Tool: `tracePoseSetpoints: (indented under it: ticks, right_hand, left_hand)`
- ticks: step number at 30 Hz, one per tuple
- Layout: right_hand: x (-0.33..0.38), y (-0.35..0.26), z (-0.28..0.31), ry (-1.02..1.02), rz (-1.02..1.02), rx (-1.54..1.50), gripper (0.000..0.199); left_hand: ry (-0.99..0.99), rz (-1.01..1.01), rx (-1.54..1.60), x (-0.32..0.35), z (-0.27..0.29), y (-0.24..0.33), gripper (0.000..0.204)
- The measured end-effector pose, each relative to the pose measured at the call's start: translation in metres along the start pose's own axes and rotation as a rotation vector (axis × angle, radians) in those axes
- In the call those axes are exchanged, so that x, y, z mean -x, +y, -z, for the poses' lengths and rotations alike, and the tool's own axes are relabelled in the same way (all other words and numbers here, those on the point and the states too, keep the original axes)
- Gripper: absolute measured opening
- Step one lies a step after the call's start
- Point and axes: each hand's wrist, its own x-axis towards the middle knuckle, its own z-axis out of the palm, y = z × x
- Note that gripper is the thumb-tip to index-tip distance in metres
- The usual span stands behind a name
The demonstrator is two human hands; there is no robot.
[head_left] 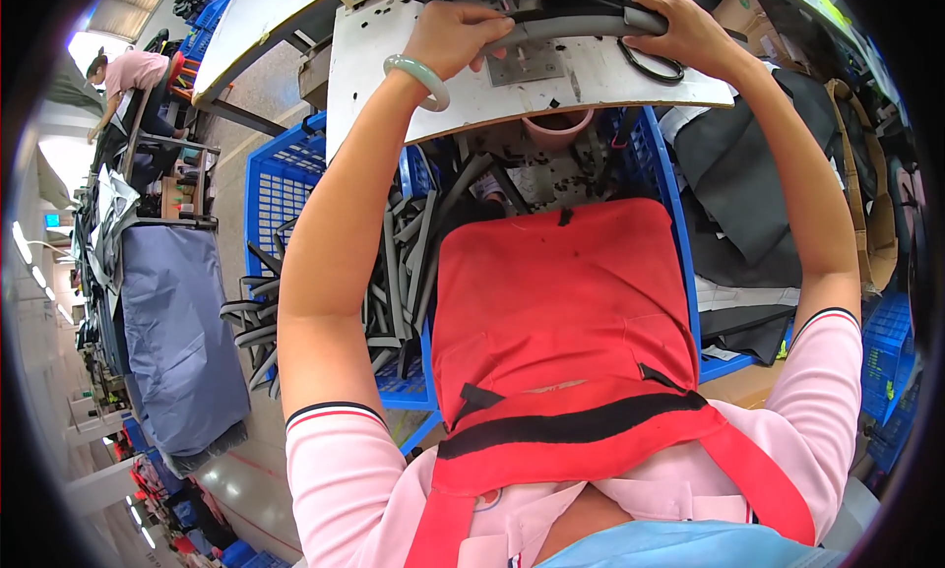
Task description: Sewing and trimming padded grey straps for gear at an industrial workstation.
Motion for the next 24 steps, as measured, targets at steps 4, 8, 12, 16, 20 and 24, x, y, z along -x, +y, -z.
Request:
tracePoseSetpoints:
  ticks: [4, 8, 12, 16, 20, 24]
  right_hand:
    - [-0.006, -0.009, 0.011, 0.018, 0.022, -0.002, 0.06]
    - [-0.013, -0.013, 0.022, -0.195, -0.112, 0.053, 0.041]
    - [-0.017, 0.0, 0.017, -0.054, -0.042, 0.035, 0.048]
    - [0.009, -0.017, 0.003, 0.131, -0.057, 0.042, 0.055]
    - [0.066, -0.11, -0.045, -0.08, 0.433, 0.089, 0.014]
    - [0.076, -0.182, -0.096, 0.026, 0.727, 0.25, 0.014]
  left_hand:
    - [-0.004, 0.006, -0.015, -0.006, 0.003, -0.003, 0.028]
    - [0.02, -0.032, 0.081, -0.019, 0.004, -0.014, 0.029]
    - [-0.005, -0.025, 0.145, -0.026, 0.009, -0.025, 0.028]
    - [0.059, -0.211, 0.088, 0.0, 0.021, -0.021, 0.024]
    - [-0.137, -0.074, -0.236, 0.025, -0.017, 0.006, 0.031]
    - [-0.232, -0.066, -0.024, 0.027, -0.066, 0.02, 0.027]
